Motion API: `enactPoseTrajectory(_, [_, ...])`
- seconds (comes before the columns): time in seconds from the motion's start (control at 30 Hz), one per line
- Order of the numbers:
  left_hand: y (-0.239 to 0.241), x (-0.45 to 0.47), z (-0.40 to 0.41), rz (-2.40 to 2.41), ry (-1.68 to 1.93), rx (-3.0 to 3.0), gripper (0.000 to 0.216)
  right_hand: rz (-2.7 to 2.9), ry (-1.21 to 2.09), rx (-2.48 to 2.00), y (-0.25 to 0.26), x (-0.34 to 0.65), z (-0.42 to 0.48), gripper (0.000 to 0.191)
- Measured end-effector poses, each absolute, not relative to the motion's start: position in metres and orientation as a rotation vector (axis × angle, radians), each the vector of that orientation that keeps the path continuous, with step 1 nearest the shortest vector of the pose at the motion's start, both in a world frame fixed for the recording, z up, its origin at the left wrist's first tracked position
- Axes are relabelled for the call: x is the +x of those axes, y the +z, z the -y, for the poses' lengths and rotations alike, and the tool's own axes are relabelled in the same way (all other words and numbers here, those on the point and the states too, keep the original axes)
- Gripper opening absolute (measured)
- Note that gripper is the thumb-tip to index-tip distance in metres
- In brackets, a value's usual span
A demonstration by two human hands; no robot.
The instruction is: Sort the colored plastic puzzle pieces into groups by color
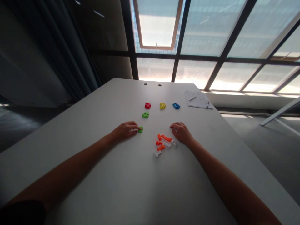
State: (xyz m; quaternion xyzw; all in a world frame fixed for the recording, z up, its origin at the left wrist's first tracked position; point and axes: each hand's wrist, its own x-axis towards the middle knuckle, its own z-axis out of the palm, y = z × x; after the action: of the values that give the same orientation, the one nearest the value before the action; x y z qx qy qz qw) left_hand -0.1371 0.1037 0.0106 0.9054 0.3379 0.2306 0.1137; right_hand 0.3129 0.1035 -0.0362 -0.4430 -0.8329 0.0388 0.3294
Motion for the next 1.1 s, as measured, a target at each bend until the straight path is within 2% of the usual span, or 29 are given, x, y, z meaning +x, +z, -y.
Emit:
enactPoseTrajectory(0.33, [0.007, -0.143, -0.159, -1.611, 0.675, 2.486, 0.024, 2.171, 0.118, -1.155, -0.037, 0.313, -0.104, 0.021])
enactPoseTrajectory(0.47, [0.008, -0.131, -0.198, -1.749, 0.709, 2.366, 0.036, 2.173, 0.127, -1.171, -0.035, 0.313, -0.103, 0.021])
enactPoseTrajectory(0.53, [0.008, -0.123, -0.216, -1.753, 0.720, 2.310, 0.040, 2.171, 0.140, -1.181, -0.033, 0.312, -0.102, 0.022])
enactPoseTrajectory(0.7, [0.007, -0.104, -0.247, -1.654, 0.727, 2.326, 0.027, 2.162, 0.170, -1.196, -0.030, 0.310, -0.099, 0.021])
enactPoseTrajectory(0.93, [0.006, -0.099, -0.257, -1.533, 0.678, 2.386, 0.038, 2.159, 0.184, -1.192, -0.029, 0.310, -0.098, 0.022])
enactPoseTrajectory(1.1, [0.003, -0.098, -0.260, -1.474, 0.686, 2.333, 0.036, 2.161, 0.177, -1.187, -0.030, 0.309, -0.098, 0.021])
